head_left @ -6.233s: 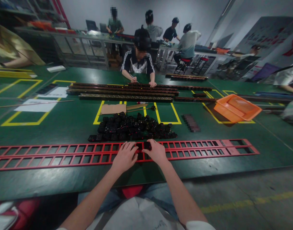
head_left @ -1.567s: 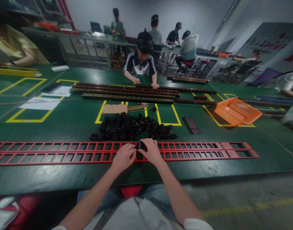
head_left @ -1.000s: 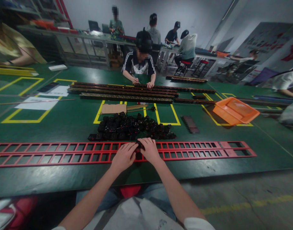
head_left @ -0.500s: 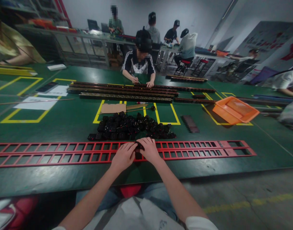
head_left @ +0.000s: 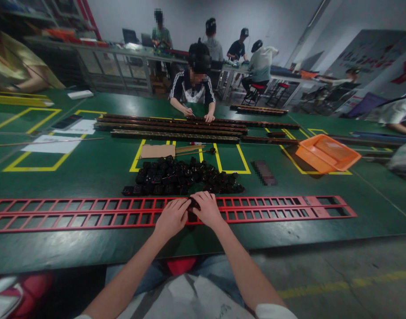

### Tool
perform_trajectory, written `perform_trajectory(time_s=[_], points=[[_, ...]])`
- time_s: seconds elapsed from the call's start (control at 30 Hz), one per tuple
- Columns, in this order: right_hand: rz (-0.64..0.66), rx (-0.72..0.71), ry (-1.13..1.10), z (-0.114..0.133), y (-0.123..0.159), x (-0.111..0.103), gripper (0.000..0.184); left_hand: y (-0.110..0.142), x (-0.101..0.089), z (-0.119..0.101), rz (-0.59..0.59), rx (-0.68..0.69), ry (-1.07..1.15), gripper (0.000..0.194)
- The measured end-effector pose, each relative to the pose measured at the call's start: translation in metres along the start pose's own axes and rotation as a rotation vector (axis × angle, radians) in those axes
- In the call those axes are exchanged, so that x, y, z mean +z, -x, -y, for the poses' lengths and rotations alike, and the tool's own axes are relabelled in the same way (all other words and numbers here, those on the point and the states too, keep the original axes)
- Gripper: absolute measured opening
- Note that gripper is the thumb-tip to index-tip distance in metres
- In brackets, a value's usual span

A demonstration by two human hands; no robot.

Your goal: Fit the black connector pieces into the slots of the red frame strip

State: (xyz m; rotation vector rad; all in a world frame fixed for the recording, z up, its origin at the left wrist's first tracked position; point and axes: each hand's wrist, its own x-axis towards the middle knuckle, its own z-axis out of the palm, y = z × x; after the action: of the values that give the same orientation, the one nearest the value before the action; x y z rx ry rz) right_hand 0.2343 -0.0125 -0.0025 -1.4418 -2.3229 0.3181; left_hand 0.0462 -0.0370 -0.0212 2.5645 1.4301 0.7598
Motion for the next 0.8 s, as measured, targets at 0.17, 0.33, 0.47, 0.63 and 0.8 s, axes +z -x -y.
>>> perform_trajectory(time_s=[0.17, 0.33, 0.47, 0.63, 0.8], points=[[0.01, 0.008, -0.003, -0.0003, 0.0004, 0.0009, 0.039, 0.0, 0.0005, -0.001, 0.008, -0.008, -0.015, 0.042], [0.032, -0.001, -0.007, -0.001, 0.0013, 0.0002, 0.044, 0.0005, 0.0014, -0.0008, 0.006, -0.013, -0.015, 0.041], [0.034, -0.004, -0.005, -0.0012, 0.0018, -0.0006, 0.043, 0.0004, 0.0019, -0.0006, 0.003, -0.011, -0.015, 0.04], [0.032, -0.006, -0.011, -0.0011, 0.0022, -0.0006, 0.041, -0.0002, 0.0019, -0.0009, 0.013, -0.01, -0.023, 0.039], [0.023, 0.001, -0.026, -0.0013, 0.0022, 0.0, 0.038, 0.0, 0.0023, -0.0007, 0.004, -0.014, -0.008, 0.04]])
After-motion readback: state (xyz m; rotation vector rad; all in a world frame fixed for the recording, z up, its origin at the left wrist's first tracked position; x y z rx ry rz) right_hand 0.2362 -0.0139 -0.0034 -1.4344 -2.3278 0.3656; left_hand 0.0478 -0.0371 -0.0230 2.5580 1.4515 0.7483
